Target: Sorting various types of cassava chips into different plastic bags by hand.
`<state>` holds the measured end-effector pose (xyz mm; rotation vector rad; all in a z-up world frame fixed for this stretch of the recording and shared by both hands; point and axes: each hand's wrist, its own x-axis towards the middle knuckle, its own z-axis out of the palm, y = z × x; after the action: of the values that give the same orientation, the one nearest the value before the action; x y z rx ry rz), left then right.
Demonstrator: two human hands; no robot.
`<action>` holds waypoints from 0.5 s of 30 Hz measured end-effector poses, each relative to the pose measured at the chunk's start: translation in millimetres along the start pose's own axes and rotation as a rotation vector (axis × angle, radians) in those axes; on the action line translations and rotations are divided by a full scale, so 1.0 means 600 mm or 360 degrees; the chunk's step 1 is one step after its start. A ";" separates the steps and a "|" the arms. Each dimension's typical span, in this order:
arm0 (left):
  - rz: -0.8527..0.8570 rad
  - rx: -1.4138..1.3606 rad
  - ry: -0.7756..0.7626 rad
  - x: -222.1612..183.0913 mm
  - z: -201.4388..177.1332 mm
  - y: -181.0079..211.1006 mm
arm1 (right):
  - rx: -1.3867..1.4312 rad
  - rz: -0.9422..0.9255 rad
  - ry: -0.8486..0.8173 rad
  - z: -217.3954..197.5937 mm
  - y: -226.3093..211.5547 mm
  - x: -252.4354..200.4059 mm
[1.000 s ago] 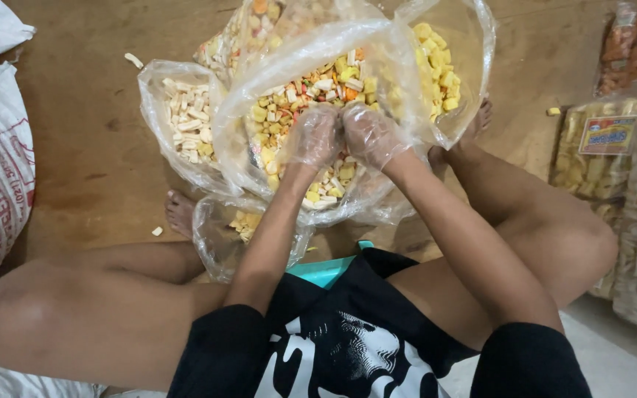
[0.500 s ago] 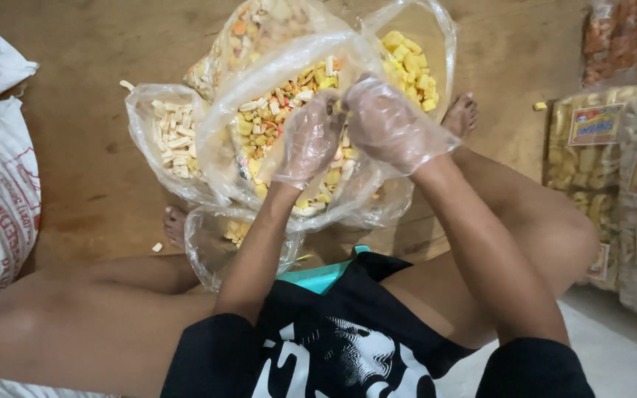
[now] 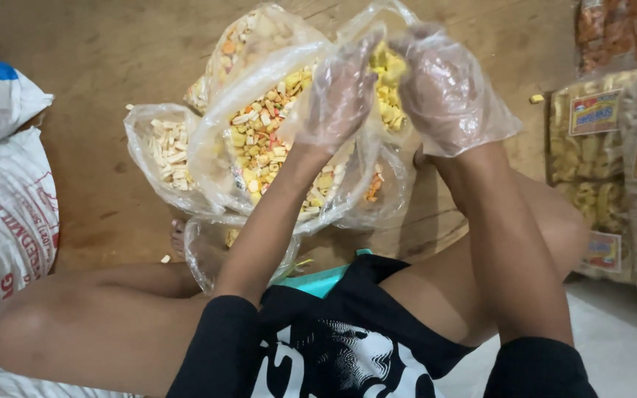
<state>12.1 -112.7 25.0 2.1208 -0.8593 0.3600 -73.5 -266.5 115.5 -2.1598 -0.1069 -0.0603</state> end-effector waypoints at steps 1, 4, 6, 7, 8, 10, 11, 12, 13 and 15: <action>0.0001 -0.0002 -0.0004 0.004 -0.003 0.005 | 0.0103 0.0059 0.0000 -0.001 0.002 -0.003; 0.0101 -0.0007 0.0006 0.022 -0.015 0.017 | 0.0408 0.0215 -0.0007 -0.006 0.006 -0.001; 0.0077 -0.0165 0.0059 0.026 -0.025 0.024 | 0.0618 0.0319 -0.0007 -0.004 0.009 -0.002; 0.0076 -0.0164 0.0051 0.024 -0.031 0.026 | 0.0726 0.0377 -0.0008 -0.002 0.009 -0.003; 0.0085 -0.0190 0.0110 0.022 -0.037 0.028 | 0.0834 0.0435 -0.0009 0.001 0.008 -0.004; 0.0093 -0.0211 0.0172 0.019 -0.060 0.031 | 0.1045 0.0542 -0.0017 0.007 0.006 0.000; -0.0049 -0.0314 0.0037 0.015 -0.076 0.034 | 0.1148 0.0592 -0.0022 0.010 0.004 0.003; -0.0189 -0.0417 -0.0100 0.011 -0.092 0.037 | 0.1251 0.0642 -0.0028 0.013 0.002 0.007; -0.0197 -0.0415 -0.0099 -0.001 -0.099 0.030 | 0.1354 0.0700 -0.0038 0.019 0.000 0.009; -0.0212 -0.0342 -0.0152 -0.023 -0.113 0.016 | 0.1554 0.0810 -0.0060 0.029 -0.004 0.017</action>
<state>-2.2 -58.4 66.7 1.9937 -0.7694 0.0929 -63.8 -249.9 108.6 -1.1603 0.3334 0.2745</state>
